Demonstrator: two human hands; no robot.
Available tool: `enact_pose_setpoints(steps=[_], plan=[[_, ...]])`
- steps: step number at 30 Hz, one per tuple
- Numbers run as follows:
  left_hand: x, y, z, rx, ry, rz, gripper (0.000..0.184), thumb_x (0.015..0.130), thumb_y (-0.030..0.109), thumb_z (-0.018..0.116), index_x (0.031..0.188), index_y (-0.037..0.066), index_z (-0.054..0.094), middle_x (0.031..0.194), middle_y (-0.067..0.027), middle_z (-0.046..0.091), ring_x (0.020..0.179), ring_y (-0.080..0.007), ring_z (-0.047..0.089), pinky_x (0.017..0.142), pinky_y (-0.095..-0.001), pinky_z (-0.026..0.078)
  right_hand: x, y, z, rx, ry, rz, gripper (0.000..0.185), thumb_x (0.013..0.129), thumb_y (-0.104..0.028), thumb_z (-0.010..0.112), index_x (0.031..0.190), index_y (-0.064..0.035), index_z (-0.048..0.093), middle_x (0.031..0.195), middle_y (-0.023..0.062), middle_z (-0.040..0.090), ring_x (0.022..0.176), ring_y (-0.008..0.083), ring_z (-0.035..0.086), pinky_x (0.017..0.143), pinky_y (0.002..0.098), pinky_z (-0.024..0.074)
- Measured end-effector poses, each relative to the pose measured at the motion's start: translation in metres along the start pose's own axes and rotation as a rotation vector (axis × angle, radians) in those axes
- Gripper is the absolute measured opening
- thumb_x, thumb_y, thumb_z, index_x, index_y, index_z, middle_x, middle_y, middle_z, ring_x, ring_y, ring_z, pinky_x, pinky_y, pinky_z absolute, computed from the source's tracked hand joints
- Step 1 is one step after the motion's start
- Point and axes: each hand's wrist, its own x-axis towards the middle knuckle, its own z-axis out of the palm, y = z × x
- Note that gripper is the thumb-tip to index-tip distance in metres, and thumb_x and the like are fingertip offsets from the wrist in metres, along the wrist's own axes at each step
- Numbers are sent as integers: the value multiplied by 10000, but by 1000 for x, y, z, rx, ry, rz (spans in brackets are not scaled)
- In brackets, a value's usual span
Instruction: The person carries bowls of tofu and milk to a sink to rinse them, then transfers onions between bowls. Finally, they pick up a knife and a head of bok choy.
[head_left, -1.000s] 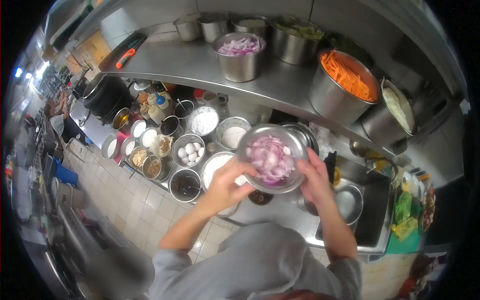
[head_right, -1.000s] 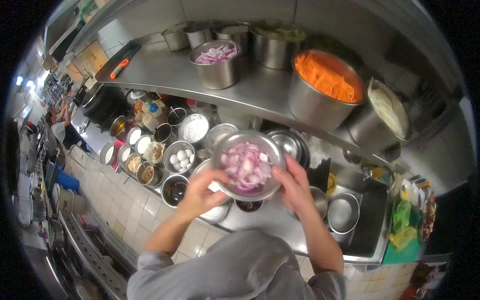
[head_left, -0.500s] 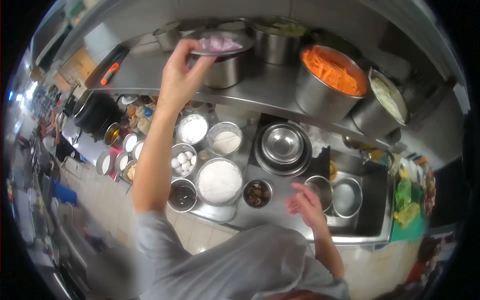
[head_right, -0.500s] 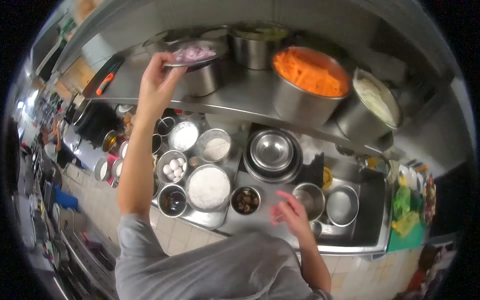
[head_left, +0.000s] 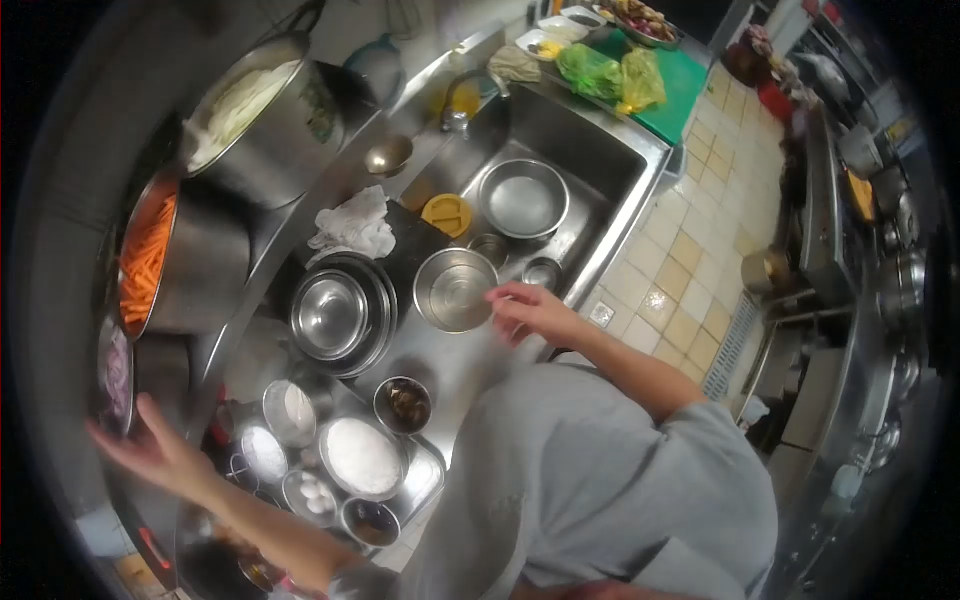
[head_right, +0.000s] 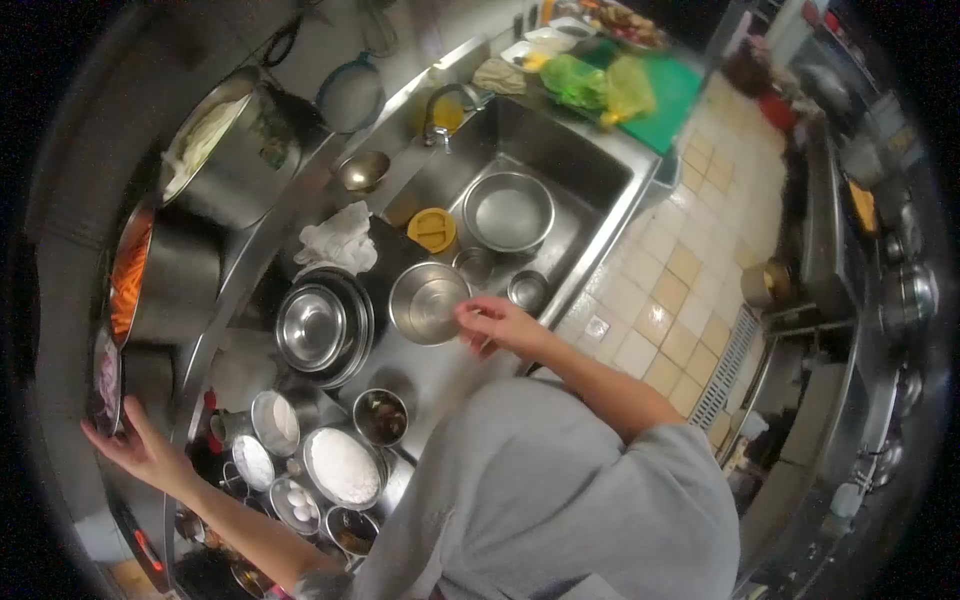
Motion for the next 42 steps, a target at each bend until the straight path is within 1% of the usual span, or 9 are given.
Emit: enact_pose_setpoints(steps=[3,9,16,23,25,27,30,39,42], plan=[[-10,-5,0,-35,32,-9,929,908,154,768,1571,6,135,1601,-222,210,1308,-297,499,1114,-410,449,-11,7,-36,70,152,-12,381,984,-328,650,1278,-89,609,881,48,674,759,140,663,660,308,567],[-25,-45,-54,-124,466,85,749,978,166,661,1547,-10,207,1466,-288,446,1336,-351,496,1135,-462,427,-31,21,-96,304,424,-8,339,976,-347,667,1184,-84,620,875,42,651,707,118,629,614,286,542],[-82,79,9,-301,619,427,637,996,114,602,1517,-37,270,1457,-285,470,1341,-351,500,1138,-461,420,-35,13,-156,243,400,-13,310,978,-356,669,1112,-81,622,855,30,648,687,111,624,620,286,540],[-191,202,159,-750,60,301,534,1013,62,543,1487,-64,333,1449,-283,495,1346,-351,505,1141,-460,413,-55,-8,-283,256,398,-22,309,981,-349,661,1123,-78,617,853,31,643,729,120,622,653,295,545],[-220,232,195,-79,-194,445,414,1016,-26,443,1422,-110,431,1469,-270,489,1349,-344,513,1144,-428,407,-65,-14,-326,269,422,-6,318,987,-348,649,1143,-74,612,871,35,636,744,124,621,656,293,544],[-253,241,219,43,-434,131,384,1009,-34,455,1384,-101,500,1402,-260,554,1314,-375,542,1167,-467,371,-73,-14,-365,383,503,-16,316,994,-341,635,1160,-72,608,895,42,625,746,127,619,647,291,544],[-278,247,247,18,-653,95,304,964,-63,544,1255,-90,628,1277,-230,661,1235,-390,611,1096,-450,445,-72,-11,-412,438,539,-35,323,992,-335,633,1168,-66,603,919,50,622,739,125,614,627,278,540],[-261,221,361,-135,-849,135,256,979,13,574,1195,-85,670,1233,-227,679,1207,-334,634,1082,-457,457,-67,-55,-417,500,614,-127,340,1001,-314,626,1236,-73,582,1018,67,634,847,148,629,673,293,555],[-250,247,409,-415,-805,-363,372,1017,56,537,1360,-86,544,1342,-239,609,1256,-312,598,1085,-458,459,-72,-59,-445,457,674,-184,354,998,-286,625,1283,-87,553,1057,75,628,904,173,626,690,309,560]])
